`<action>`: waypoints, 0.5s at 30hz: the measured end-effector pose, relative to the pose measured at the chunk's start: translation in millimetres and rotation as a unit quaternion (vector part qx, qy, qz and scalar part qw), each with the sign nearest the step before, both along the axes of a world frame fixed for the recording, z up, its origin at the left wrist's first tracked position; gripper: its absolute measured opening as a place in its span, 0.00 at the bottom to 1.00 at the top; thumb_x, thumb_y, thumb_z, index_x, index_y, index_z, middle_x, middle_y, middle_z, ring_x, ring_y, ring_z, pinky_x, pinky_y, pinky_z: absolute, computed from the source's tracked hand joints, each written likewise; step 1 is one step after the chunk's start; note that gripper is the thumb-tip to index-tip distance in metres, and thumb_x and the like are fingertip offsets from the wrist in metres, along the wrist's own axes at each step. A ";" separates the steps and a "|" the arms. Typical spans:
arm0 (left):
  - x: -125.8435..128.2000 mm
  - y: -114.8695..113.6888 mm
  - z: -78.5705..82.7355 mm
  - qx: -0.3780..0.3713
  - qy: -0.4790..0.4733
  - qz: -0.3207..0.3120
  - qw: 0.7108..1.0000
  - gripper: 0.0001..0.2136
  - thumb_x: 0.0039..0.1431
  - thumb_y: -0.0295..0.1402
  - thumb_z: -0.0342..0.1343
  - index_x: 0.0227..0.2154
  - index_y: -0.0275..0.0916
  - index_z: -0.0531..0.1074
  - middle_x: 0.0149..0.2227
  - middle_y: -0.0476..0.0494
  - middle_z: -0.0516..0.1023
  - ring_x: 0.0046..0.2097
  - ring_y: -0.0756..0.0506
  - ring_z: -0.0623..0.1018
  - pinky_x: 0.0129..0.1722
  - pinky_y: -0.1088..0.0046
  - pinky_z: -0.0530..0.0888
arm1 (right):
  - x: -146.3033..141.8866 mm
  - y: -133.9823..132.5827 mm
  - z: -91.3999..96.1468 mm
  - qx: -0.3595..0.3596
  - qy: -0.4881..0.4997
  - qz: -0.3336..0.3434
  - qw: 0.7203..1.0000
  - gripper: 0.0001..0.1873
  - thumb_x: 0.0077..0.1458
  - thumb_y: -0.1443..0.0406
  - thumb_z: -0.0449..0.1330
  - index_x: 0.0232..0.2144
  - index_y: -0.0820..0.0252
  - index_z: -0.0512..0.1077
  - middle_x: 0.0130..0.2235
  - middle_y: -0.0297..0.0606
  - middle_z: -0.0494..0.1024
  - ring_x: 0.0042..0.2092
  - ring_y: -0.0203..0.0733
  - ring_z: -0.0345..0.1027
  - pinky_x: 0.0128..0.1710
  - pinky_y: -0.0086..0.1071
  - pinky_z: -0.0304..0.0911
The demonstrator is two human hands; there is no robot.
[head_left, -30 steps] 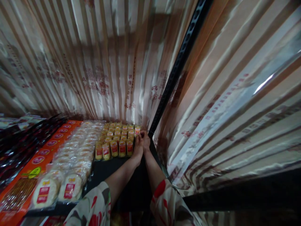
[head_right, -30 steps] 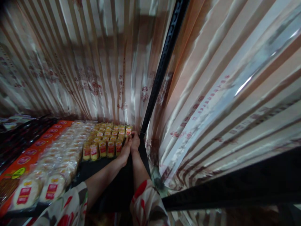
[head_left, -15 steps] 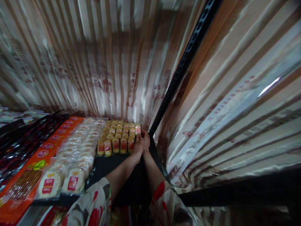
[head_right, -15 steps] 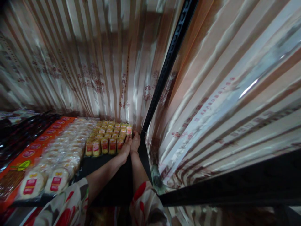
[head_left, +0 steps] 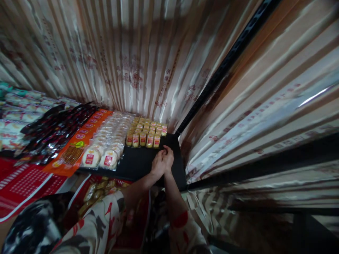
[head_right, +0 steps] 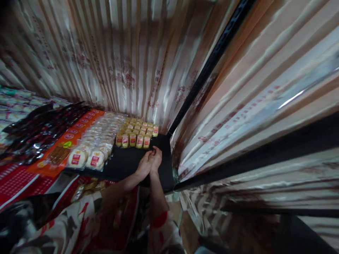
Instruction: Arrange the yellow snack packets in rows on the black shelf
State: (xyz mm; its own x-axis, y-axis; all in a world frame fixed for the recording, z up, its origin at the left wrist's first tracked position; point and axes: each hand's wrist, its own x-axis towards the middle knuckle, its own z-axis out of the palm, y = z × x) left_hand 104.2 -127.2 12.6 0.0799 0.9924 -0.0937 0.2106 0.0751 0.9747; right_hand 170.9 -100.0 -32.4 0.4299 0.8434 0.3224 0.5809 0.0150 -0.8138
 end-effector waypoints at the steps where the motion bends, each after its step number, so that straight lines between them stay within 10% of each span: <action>1: -8.5 -12.2 -1.1 0.001 0.020 0.003 1.000 0.18 0.55 0.28 0.45 0.49 0.34 0.65 0.51 0.35 0.70 0.53 0.41 0.69 0.55 0.62 0.63 | -6.3 -11.2 1.7 0.006 0.013 0.009 1.000 0.20 0.49 0.64 0.47 0.42 0.66 0.68 0.42 0.46 0.71 0.41 0.41 0.65 0.43 0.34 0.62; 8: -76.0 -101.9 -20.4 0.096 0.030 -0.060 0.993 0.19 0.58 0.33 0.43 0.52 0.38 0.61 0.53 0.40 0.69 0.53 0.46 0.69 0.54 0.67 0.64 | -63.4 -97.1 -2.2 0.009 0.102 0.066 0.993 0.16 0.49 0.67 0.46 0.38 0.61 0.68 0.37 0.39 0.72 0.36 0.37 0.67 0.38 0.31 0.63; 15: -142.4 -152.9 -56.7 -0.003 0.023 -0.070 0.997 0.17 0.57 0.35 0.44 0.47 0.35 0.64 0.44 0.37 0.74 0.45 0.42 0.73 0.47 0.65 0.68 | -104.4 -152.7 -38.4 -0.149 0.025 0.220 0.964 0.16 0.49 0.70 0.45 0.34 0.57 0.71 0.35 0.35 0.75 0.40 0.37 0.67 0.42 0.31 0.61</action>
